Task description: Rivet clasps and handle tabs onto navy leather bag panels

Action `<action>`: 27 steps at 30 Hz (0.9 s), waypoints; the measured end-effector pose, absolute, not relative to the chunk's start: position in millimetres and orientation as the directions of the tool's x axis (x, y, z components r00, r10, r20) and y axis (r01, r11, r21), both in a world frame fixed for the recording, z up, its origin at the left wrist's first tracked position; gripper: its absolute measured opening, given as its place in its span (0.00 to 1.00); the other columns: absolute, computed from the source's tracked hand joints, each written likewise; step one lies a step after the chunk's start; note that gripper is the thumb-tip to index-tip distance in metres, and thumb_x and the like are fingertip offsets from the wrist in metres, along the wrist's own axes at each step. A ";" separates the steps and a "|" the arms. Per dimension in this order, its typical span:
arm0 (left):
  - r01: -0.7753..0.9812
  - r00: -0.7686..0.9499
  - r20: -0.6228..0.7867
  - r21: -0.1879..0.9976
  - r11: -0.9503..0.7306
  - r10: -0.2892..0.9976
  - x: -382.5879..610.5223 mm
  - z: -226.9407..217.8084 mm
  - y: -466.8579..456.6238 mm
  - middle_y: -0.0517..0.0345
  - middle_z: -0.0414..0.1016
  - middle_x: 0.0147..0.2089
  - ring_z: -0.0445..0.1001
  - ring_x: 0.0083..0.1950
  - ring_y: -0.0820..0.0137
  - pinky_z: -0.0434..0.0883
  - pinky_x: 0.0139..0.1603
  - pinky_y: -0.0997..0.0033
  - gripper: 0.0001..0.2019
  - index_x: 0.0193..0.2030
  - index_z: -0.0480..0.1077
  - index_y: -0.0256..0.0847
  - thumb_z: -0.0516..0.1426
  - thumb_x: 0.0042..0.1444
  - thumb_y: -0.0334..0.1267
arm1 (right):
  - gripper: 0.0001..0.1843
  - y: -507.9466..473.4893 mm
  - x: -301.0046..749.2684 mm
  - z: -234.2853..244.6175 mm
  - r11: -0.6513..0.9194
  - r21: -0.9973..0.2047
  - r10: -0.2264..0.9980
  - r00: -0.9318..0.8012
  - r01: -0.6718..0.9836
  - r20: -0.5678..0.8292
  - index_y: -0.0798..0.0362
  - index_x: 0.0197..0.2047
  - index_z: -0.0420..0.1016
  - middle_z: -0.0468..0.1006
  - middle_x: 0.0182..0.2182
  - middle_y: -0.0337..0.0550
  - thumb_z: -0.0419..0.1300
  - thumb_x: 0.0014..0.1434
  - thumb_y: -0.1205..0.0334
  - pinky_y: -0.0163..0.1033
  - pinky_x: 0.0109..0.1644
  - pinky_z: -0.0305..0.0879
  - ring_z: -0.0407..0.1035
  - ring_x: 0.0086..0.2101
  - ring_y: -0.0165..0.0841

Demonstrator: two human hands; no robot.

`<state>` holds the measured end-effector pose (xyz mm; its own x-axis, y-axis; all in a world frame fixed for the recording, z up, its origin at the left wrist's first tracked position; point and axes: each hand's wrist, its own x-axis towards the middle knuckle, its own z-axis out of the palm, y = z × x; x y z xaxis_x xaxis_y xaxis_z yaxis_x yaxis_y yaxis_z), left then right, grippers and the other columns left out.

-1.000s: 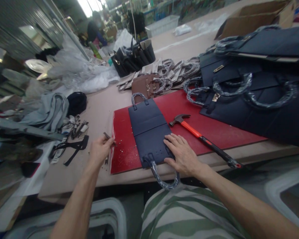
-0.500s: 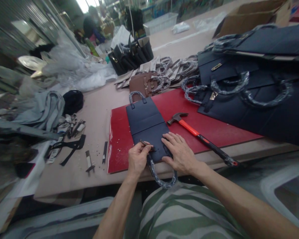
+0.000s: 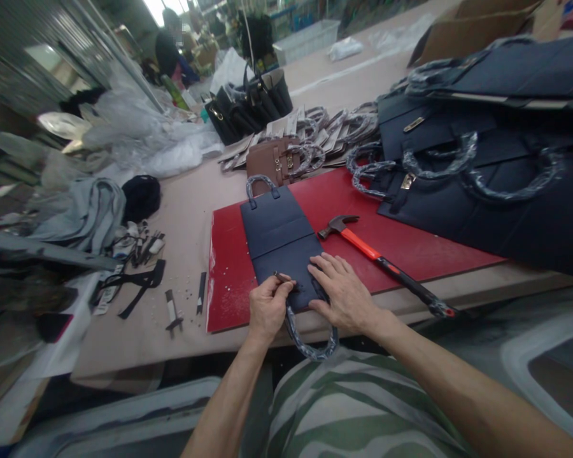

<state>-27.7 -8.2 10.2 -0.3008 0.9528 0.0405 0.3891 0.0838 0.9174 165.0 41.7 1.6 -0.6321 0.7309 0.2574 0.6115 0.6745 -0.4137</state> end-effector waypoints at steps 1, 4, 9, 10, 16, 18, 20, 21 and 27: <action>0.387 -0.302 0.044 0.919 0.080 0.952 -27.8 9.8 -8.5 0.58 0.82 0.37 0.80 0.40 0.67 0.74 0.45 0.70 0.07 0.38 0.77 0.42 0.59 0.59 0.40 | 0.36 41.6 165.0 1.8 0.674 -0.416 0.731 -0.632 0.611 0.257 0.61 0.64 0.67 0.62 0.66 0.58 0.64 0.56 0.55 0.59 0.69 0.49 0.51 0.66 0.53; 0.393 -0.292 0.062 0.917 0.061 0.954 -28.0 8.6 -9.0 0.58 0.82 0.37 0.80 0.40 0.67 0.74 0.45 0.71 0.06 0.38 0.77 0.42 0.59 0.59 0.39 | 0.35 41.5 165.2 2.2 0.673 -0.420 0.731 -0.631 0.608 0.258 0.61 0.64 0.67 0.62 0.66 0.58 0.64 0.56 0.55 0.59 0.69 0.49 0.51 0.66 0.53; 0.450 -0.265 0.126 0.893 0.007 0.956 -26.2 7.7 -8.8 0.59 0.81 0.36 0.79 0.39 0.68 0.73 0.43 0.73 0.06 0.37 0.76 0.42 0.58 0.60 0.38 | 0.36 41.8 164.7 -1.0 0.676 -0.419 0.730 -0.629 0.606 0.268 0.61 0.64 0.67 0.62 0.66 0.58 0.65 0.55 0.55 0.59 0.70 0.48 0.51 0.66 0.53; 0.471 -0.254 0.155 0.882 -0.017 0.955 -25.6 7.9 -8.6 0.59 0.81 0.36 0.79 0.38 0.69 0.73 0.42 0.73 0.06 0.37 0.76 0.42 0.58 0.60 0.38 | 0.36 42.2 164.4 -2.3 0.677 -0.420 0.729 -0.628 0.604 0.271 0.61 0.64 0.67 0.62 0.66 0.58 0.65 0.55 0.55 0.59 0.70 0.48 0.51 0.66 0.54; 0.612 -0.132 0.302 0.774 -0.162 0.944 -24.0 5.7 -8.4 0.59 0.80 0.35 0.79 0.37 0.70 0.72 0.42 0.73 0.06 0.37 0.74 0.42 0.55 0.62 0.34 | 0.28 50.6 175.5 -0.2 0.681 -0.520 0.720 -0.600 0.515 0.349 0.56 0.60 0.70 0.67 0.62 0.57 0.62 0.59 0.52 0.58 0.65 0.57 0.59 0.62 0.51; 0.646 -0.097 0.352 0.734 -0.210 0.931 -23.4 2.0 -9.6 0.57 0.80 0.36 0.79 0.38 0.69 0.73 0.42 0.73 0.06 0.38 0.74 0.41 0.54 0.63 0.34 | 0.25 55.2 190.1 8.5 0.631 -0.509 0.775 -0.500 0.585 0.386 0.56 0.58 0.71 0.69 0.59 0.59 0.60 0.61 0.53 0.56 0.61 0.62 0.63 0.59 0.50; 0.683 -0.076 0.402 0.687 -0.246 0.912 -22.1 -2.2 -10.6 0.55 0.80 0.36 0.79 0.38 0.68 0.73 0.42 0.71 0.07 0.39 0.73 0.41 0.54 0.63 0.33 | 0.23 60.3 209.7 19.5 0.515 -0.401 0.850 -0.391 0.757 0.353 0.59 0.57 0.71 0.71 0.57 0.61 0.60 0.60 0.56 0.56 0.57 0.65 0.66 0.55 0.53; 0.703 -0.071 0.427 0.663 -0.258 0.902 -21.2 -3.9 -10.8 0.54 0.80 0.36 0.79 0.38 0.68 0.73 0.42 0.71 0.07 0.39 0.73 0.41 0.54 0.63 0.33 | 0.22 63.1 219.9 24.9 0.442 -0.319 0.886 -0.354 0.838 0.298 0.60 0.55 0.71 0.72 0.55 0.63 0.60 0.60 0.58 0.55 0.53 0.66 0.67 0.52 0.53; 0.700 -0.063 0.513 0.634 -0.329 0.856 -17.9 -4.8 -7.4 0.56 0.78 0.33 0.77 0.37 0.68 0.74 0.45 0.68 0.07 0.34 0.71 0.41 0.54 0.62 0.30 | 0.03 83.6 250.2 44.4 0.034 -0.511 0.955 -0.178 0.859 -0.236 0.54 0.34 0.68 0.73 0.31 0.48 0.59 0.57 0.65 0.40 0.36 0.65 0.69 0.32 0.38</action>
<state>-17.9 -7.4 -4.8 -0.0630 0.8558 0.5135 0.7000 -0.3288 0.6339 250.2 83.6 44.4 -0.1776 0.9555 -0.2356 0.8591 0.0337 -0.5107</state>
